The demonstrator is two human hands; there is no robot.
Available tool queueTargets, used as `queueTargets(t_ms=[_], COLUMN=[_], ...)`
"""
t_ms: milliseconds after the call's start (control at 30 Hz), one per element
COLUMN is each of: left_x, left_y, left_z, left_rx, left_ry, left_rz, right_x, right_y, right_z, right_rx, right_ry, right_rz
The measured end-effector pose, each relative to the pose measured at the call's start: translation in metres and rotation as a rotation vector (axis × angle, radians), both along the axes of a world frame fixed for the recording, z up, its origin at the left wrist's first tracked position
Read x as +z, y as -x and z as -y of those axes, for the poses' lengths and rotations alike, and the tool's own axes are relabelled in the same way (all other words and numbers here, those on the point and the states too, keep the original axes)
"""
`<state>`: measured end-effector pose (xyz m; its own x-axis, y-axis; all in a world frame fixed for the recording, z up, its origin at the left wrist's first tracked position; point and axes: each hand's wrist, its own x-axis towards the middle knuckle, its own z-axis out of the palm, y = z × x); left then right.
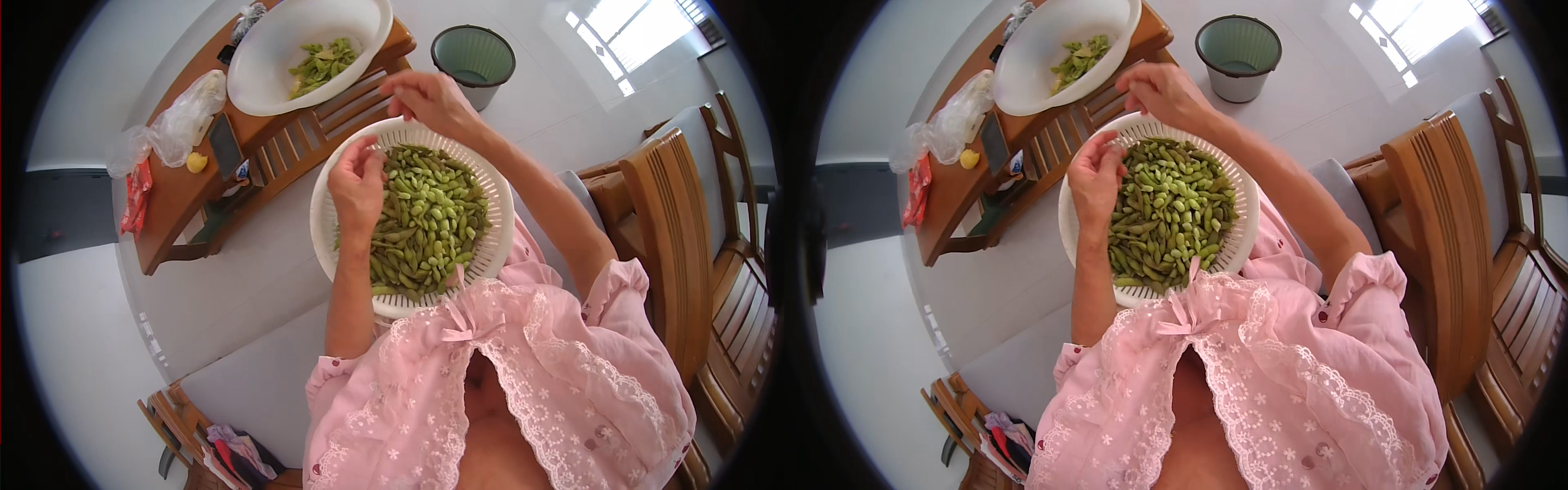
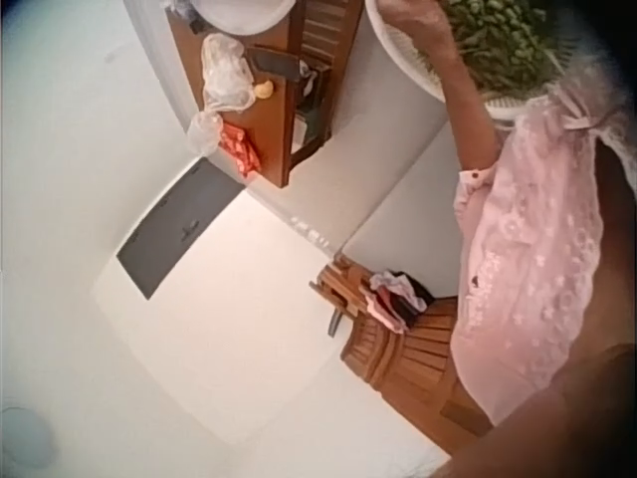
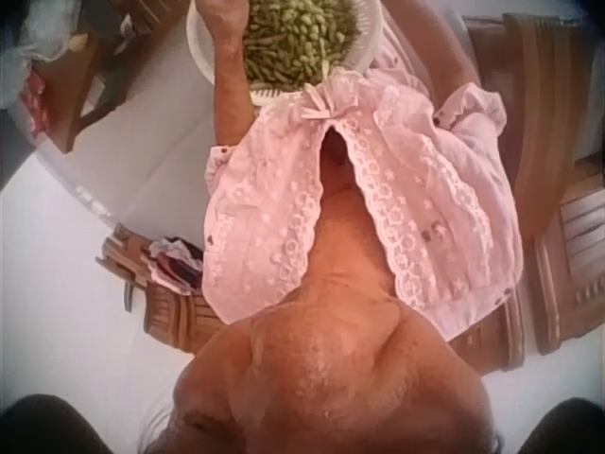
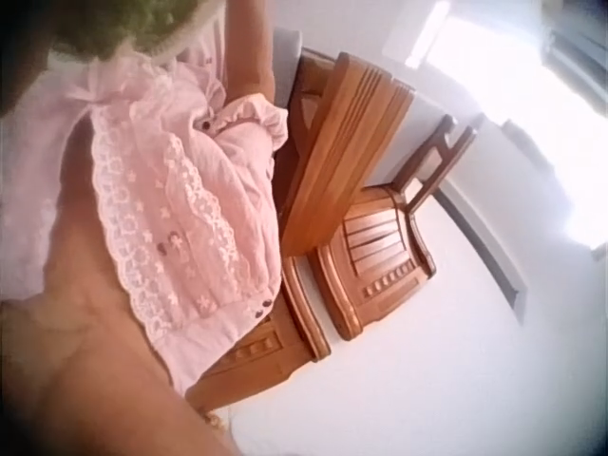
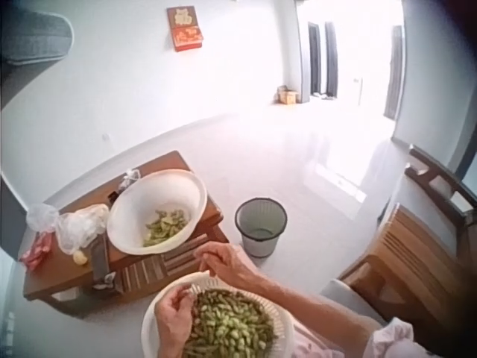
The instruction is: The recorder is sitting and shelling beans from their pods into a white basket, while placing the empty pods into a white bowl.
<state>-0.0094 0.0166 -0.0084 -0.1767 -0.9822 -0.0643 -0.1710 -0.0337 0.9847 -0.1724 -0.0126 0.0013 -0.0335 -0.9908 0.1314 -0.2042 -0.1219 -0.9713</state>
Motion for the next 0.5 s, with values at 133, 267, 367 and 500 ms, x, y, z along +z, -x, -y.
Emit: queueTargets(t_ms=[133,267,367,500], left_x=[-0.002,-0.001,-0.004,-0.004], left_y=[0.0,0.002,0.002,0.001], left_z=[0.004,0.002,0.001,0.001], left_rx=[0.036,0.019,0.014,-0.01], left_ry=[0.043,0.1,0.079,0.047], left_rz=[-0.014,0.033,0.04,0.06], right_x=[-0.015,-0.019,-0.035,-0.041], right_y=[0.008,-0.006,-0.02,-0.02], right_z=[-0.044,-0.057,-0.056,-0.059], right_rx=[0.153,0.28,0.279,0.296], right_ry=[0.097,0.146,0.32,0.288], right_rz=[-0.317,-0.413,-0.611,-0.68])
